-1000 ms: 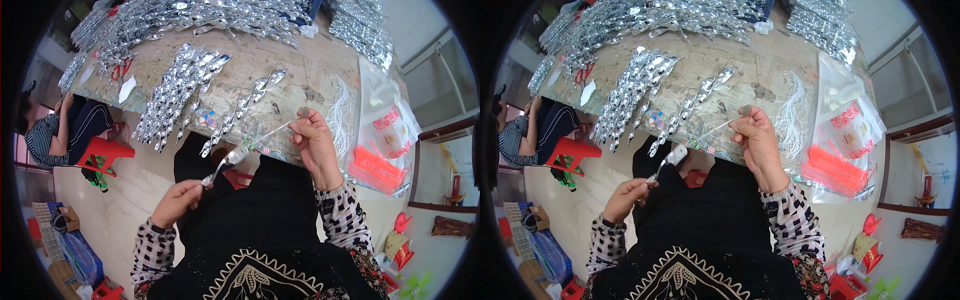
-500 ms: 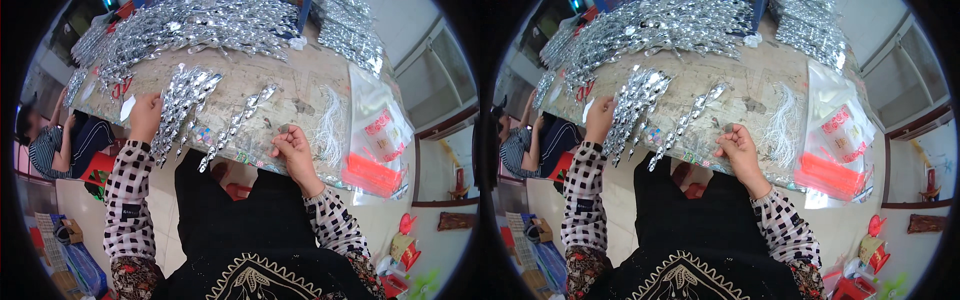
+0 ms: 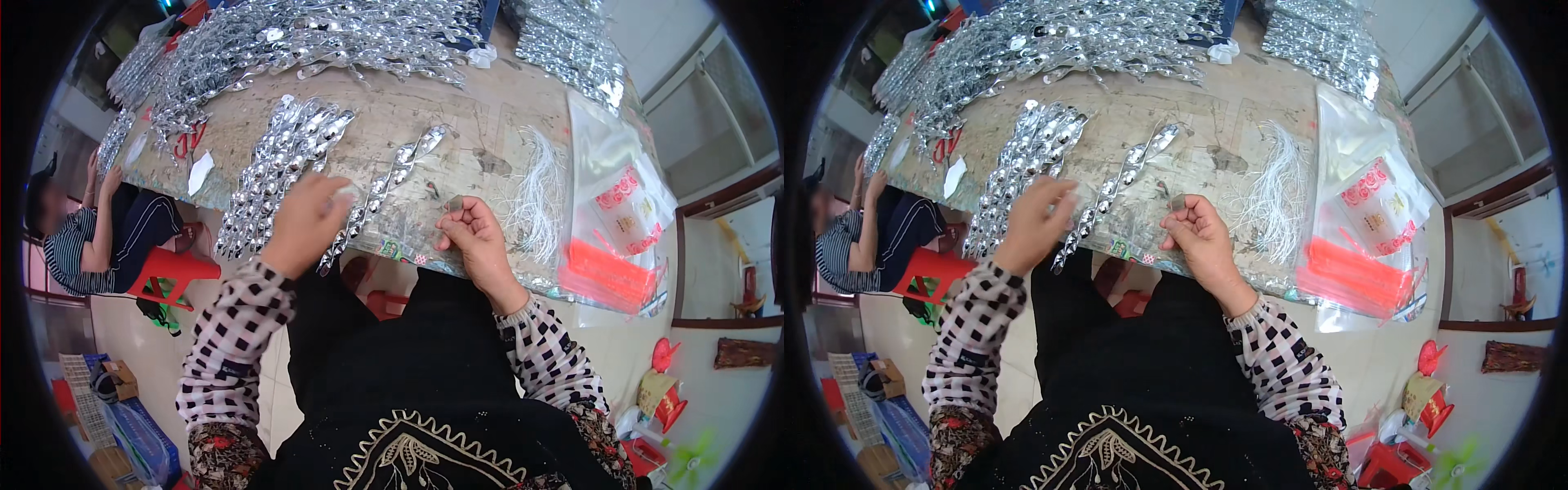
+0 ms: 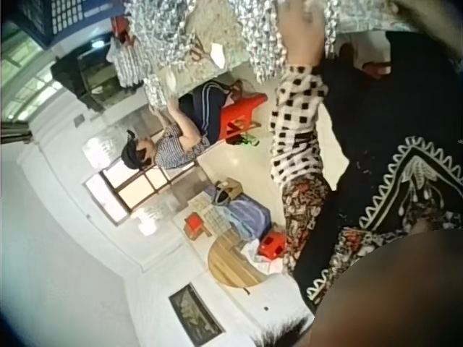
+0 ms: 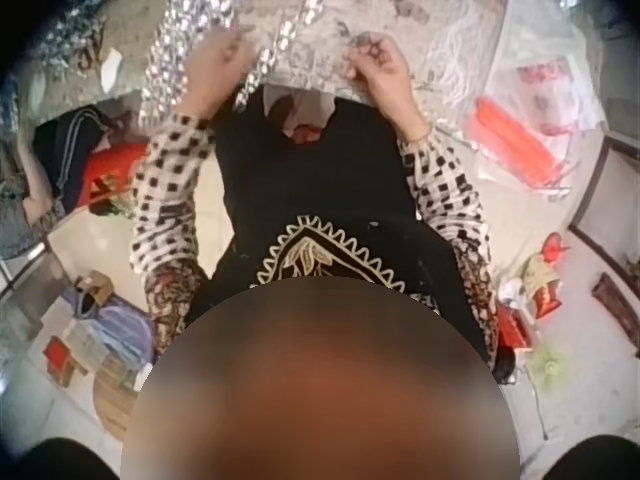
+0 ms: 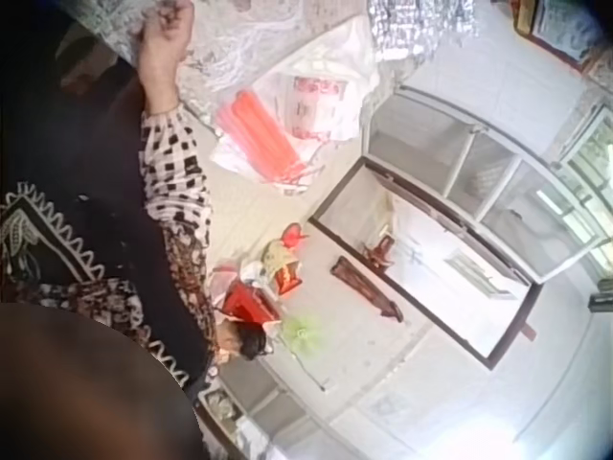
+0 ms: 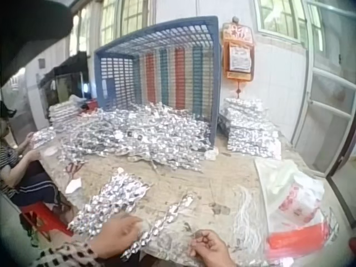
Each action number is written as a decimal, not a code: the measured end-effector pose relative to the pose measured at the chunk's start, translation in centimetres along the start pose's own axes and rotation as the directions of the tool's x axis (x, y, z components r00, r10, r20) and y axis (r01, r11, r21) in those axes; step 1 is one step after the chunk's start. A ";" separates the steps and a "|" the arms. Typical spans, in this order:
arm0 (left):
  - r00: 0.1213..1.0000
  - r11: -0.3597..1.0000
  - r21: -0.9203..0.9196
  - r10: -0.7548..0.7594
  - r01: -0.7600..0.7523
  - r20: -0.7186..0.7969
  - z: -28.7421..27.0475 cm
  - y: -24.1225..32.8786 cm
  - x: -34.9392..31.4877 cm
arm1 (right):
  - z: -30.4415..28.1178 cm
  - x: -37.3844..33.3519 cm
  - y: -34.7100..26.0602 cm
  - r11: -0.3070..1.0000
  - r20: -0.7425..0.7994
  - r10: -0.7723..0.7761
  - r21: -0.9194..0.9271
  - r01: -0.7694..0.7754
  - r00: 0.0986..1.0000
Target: Packaging silver foil decorations into clear plastic bags and organizing them on a workbench.
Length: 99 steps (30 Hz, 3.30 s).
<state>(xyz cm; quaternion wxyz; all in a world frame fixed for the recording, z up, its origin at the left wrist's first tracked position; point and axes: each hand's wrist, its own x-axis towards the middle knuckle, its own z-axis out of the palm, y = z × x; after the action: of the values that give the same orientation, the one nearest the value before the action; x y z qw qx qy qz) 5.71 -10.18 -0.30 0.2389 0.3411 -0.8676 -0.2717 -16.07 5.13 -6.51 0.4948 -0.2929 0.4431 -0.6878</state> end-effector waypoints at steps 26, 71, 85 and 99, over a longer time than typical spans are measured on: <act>0.942 0.755 -0.563 -0.254 0.336 0.221 6.1 0.0 -4.3 | 1.0 0.8 0.4 0.967 -0.057 0.057 -0.245 -0.069 0.997; 0.884 0.706 -0.580 -0.144 0.407 0.445 1.0 6.9 -10.7 | 6.7 -5.6 -2.2 0.948 0.111 0.165 -0.293 -0.126 0.980; 0.721 0.459 -0.570 -0.288 0.682 0.630 1.8 5.0 -11.5 | -7.8 -1.4 -10.1 -0.076 0.146 -0.414 -0.989 0.126 0.899; 0.685 0.480 -0.524 -0.264 0.704 0.679 1.0 6.0 -10.0 | -8.6 -1.4 -12.5 -0.109 0.200 -0.249 -0.978 0.178 0.948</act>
<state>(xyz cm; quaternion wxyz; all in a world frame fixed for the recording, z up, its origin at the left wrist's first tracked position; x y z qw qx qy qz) 8.90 1.09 0.50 0.0274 0.3643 -0.5595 -0.7439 -28.10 10.67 1.08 -0.0038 -0.6094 0.7608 -0.2231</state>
